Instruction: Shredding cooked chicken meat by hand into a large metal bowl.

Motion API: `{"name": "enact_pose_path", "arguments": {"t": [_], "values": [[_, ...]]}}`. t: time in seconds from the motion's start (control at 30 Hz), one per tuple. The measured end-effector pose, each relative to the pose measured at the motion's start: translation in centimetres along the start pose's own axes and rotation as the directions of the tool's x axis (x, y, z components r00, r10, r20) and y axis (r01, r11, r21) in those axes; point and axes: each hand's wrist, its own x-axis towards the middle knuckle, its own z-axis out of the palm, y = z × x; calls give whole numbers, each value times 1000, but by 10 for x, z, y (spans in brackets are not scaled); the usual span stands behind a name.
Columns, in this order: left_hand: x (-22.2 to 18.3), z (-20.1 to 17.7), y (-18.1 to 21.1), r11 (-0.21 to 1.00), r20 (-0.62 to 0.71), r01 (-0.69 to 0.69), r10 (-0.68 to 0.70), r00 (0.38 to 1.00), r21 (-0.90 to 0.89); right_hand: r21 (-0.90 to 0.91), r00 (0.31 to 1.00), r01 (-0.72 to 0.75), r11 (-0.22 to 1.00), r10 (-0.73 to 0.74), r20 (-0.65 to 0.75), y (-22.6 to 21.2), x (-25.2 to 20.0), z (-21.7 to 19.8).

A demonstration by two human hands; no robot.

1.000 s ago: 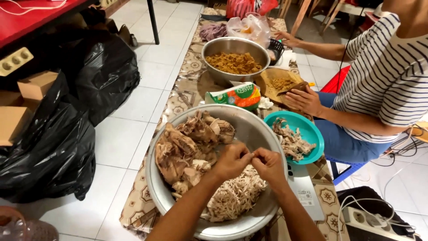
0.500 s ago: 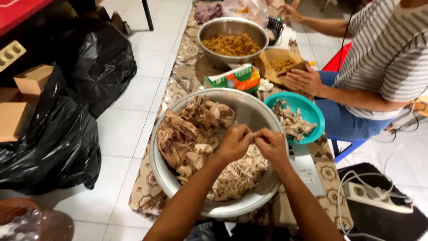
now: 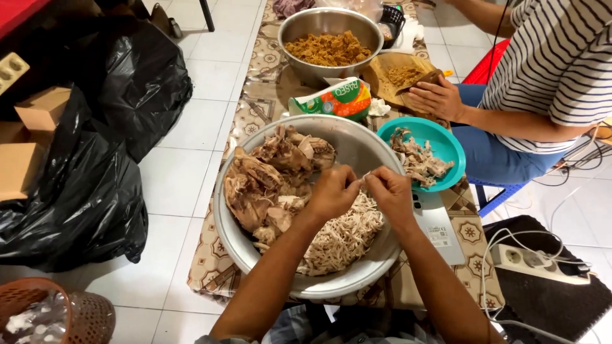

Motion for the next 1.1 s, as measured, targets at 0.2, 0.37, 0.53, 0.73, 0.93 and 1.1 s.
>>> {"name": "enact_pose_path", "arguments": {"t": [0.2, 0.37, 0.53, 0.73, 0.93, 1.1], "values": [[-4, -7, 11, 937, 210, -76, 3, 978, 341, -202, 980, 195, 960, -187, 62, 14, 0, -2], [-13, -31, 55, 856, 317, -82, -98, 943, 510, -229, 947, 320, 919, -306, 98, 17, 2, -4], [-6, -9, 25, 861, 270, -72, -78, 960, 503, -218, 958, 288, 932, -281, 63, 20, -3, -6], [-8, -16, 30, 908, 86, -100, 71, 994, 407, -231, 915, 404, 885, -394, 91, 17, -3, -6], [-3, -21, 28, 927, -169, -262, 314, 934, 269, -195, 904, 427, 883, -409, 124, -22, -23, -11], [-8, -44, 70, 916, -333, -382, 401, 853, 122, -130, 906, 405, 905, -378, 193, -47, -47, -18]]}}
